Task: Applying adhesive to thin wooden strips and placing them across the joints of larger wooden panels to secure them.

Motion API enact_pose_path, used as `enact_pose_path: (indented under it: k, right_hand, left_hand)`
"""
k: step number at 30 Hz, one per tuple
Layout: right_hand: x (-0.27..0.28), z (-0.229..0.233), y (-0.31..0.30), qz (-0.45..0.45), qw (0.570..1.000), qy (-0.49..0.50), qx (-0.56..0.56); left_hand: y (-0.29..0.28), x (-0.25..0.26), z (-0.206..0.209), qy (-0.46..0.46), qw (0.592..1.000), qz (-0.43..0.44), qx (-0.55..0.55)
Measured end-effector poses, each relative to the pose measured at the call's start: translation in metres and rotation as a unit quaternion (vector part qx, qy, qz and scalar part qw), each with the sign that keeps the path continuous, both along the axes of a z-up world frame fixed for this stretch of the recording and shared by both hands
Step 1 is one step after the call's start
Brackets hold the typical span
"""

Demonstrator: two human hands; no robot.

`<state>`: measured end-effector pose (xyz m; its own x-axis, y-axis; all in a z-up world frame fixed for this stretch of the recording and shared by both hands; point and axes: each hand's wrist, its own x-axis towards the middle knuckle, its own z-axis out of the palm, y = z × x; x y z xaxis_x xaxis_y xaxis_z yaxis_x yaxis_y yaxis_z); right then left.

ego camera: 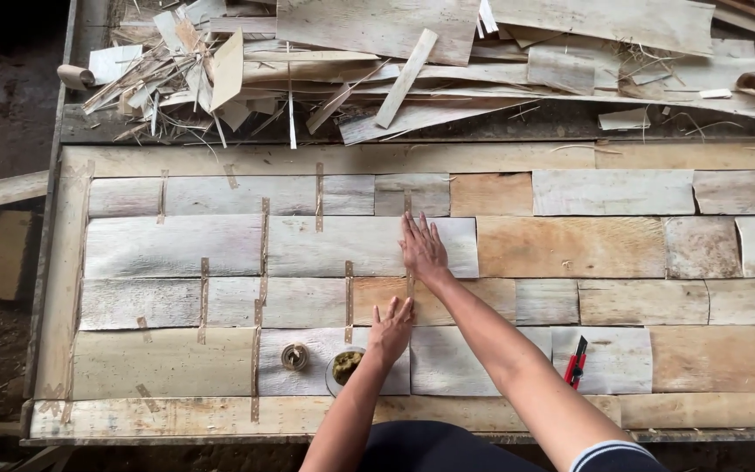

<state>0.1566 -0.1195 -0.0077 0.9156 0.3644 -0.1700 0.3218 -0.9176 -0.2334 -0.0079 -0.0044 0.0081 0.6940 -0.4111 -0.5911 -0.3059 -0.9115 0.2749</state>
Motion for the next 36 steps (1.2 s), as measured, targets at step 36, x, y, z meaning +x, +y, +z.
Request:
enact_pose_path:
  k: [36]
  right_hand:
    - [0.151, -0.05, -0.097, -0.167, 0.977, -0.057, 0.118]
  left_hand:
    - [-0.011, -0.004, 0.0, -0.01, 0.998, 0.046, -0.031]
